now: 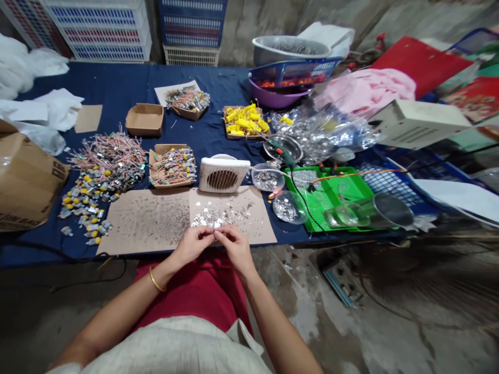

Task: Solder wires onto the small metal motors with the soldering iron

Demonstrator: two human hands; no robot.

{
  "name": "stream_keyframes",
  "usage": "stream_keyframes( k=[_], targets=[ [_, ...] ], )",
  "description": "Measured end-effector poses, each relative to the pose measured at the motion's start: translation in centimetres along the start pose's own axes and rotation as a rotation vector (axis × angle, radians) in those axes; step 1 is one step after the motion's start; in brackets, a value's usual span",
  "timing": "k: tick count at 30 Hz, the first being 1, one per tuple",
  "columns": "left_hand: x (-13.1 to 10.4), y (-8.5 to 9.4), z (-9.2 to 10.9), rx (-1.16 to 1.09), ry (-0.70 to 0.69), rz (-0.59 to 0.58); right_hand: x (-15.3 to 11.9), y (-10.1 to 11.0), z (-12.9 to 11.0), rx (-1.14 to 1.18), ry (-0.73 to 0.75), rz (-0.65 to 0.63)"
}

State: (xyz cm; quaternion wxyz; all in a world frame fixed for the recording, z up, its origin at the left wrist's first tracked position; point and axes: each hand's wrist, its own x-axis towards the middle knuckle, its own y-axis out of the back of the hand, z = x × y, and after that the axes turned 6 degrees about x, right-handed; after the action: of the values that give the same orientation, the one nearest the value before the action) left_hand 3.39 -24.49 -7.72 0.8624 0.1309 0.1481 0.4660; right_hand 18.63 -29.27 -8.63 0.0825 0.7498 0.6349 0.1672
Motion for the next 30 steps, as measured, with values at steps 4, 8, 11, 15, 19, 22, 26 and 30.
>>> stream_keyframes(
  k=[4,8,11,15,19,22,26,30],
  targets=[
    [-0.4,-0.4,0.3,-0.007,0.027,0.040,-0.6,-0.3,0.2,0.057,-0.033,0.043],
    [-0.9,-0.4,0.4,0.297,-0.064,0.024,-1.3,0.4,0.2,0.021,-0.020,0.038],
    [-0.9,-0.6,0.3,0.515,-0.098,-0.022,-1.5,1.3,0.3,-0.182,0.157,-0.057],
    [-0.3,-0.3,-0.7,0.688,-0.124,-0.006,-0.6,1.9,1.3,-0.453,0.355,-0.164],
    [0.9,0.8,-2.1,0.767,-0.166,0.120,0.6,2.4,2.6,-0.513,0.400,-0.204],
    [1.7,1.1,-2.7,0.803,-0.237,0.115,0.8,3.3,2.6,-0.548,0.430,-0.305],
    [2.8,0.4,-2.7,0.791,-0.302,0.125,1.0,3.7,2.1,-0.662,0.376,-0.298],
    [3.0,1.2,-3.0,0.709,-0.254,0.251,2.1,2.0,2.0,-0.706,0.334,-0.199]
  ],
)
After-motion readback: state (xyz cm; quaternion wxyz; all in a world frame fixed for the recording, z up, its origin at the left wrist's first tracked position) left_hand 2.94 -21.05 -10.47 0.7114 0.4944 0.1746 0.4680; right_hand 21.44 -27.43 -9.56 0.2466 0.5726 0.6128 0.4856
